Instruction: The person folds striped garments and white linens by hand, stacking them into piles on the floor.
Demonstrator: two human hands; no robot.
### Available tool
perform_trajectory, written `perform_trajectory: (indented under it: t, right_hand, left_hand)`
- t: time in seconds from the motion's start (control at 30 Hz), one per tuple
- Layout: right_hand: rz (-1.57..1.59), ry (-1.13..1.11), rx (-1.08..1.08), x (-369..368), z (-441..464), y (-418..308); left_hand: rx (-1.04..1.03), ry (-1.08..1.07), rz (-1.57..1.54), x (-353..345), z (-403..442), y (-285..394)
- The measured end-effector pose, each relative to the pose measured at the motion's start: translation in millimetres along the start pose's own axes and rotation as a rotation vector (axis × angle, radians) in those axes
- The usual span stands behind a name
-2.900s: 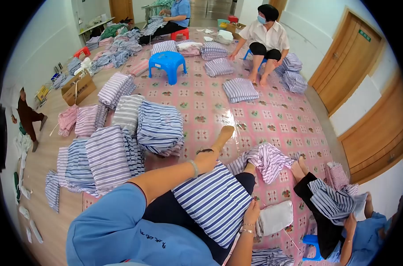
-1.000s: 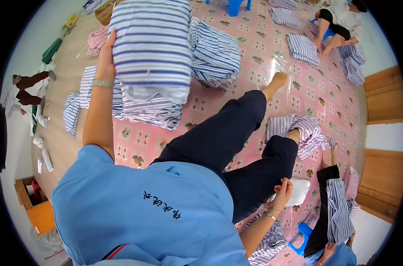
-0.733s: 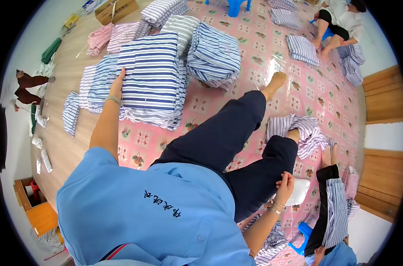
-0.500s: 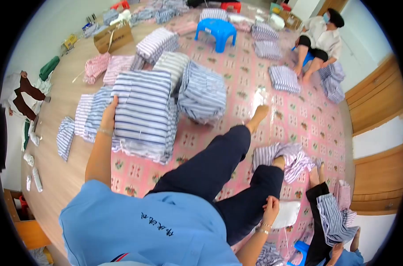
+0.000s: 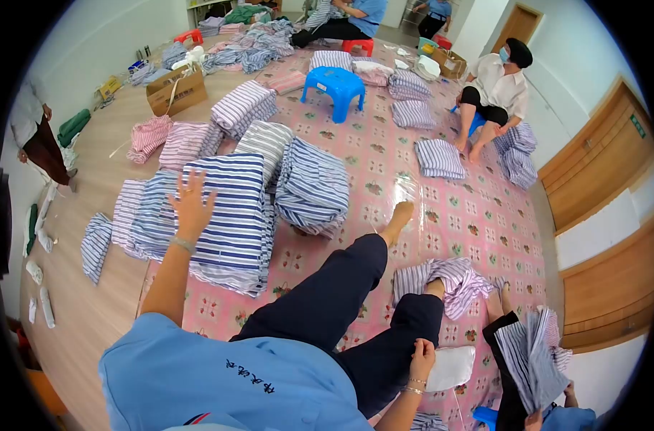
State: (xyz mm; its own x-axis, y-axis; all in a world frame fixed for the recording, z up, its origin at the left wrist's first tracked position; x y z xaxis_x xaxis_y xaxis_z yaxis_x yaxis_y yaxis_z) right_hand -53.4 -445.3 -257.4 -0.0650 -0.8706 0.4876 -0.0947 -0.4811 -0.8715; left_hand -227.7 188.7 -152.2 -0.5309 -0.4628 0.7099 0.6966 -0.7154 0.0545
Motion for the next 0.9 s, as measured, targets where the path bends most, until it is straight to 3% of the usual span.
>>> perform_trajectory:
  t: [0.13, 0.2, 0.37, 0.47, 0.63, 0.83, 0.9]
  right_hand:
    - [-0.099, -0.016, 0.054, -5, 1, 5]
    - [-0.159, 0.012, 0.087, 0, 0, 7]
    - [-0.195, 0.078, 0.102, 1, -6, 13]
    - [-0.200, 0.111, 0.231, -2, -4, 2]
    - [-0.337, 0.107, 0.189, -12, 0, -9]
    - [-0.396, 0.150, 0.413, -14, -20, -32]
    - [-0.358, 0.153, 0.398, -10, -22, -30]
  left_hand:
    - [-0.091, -0.095, -0.028, -32, 0, 32]
    - [0.011, -0.205, 0.006, -46, -3, 27]
    - [0.151, -0.494, 0.085, -93, -42, -56]
    - [0.155, -0.485, 0.022, -105, -44, -76]
    - [0.119, -0.532, 0.094, -113, -38, -61]
    - [0.125, -0.598, 0.059, -112, -35, -57]
    - [0.119, -0.610, 0.025, -106, -34, -57]
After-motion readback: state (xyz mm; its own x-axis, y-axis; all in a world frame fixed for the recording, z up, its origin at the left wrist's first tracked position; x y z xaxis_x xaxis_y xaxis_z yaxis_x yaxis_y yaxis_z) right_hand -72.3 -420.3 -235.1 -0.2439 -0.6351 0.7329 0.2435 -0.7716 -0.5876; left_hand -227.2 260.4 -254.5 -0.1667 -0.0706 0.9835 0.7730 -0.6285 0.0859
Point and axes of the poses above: each hand's wrist, its own z-axis towards the middle knuckle, its own x-axis out of the back of the hand, y = z × x, the point moved 6 cm from there along z, towards the middle knuckle, and after that the axes turned 9 degrees about y, right-handed, at the moved point
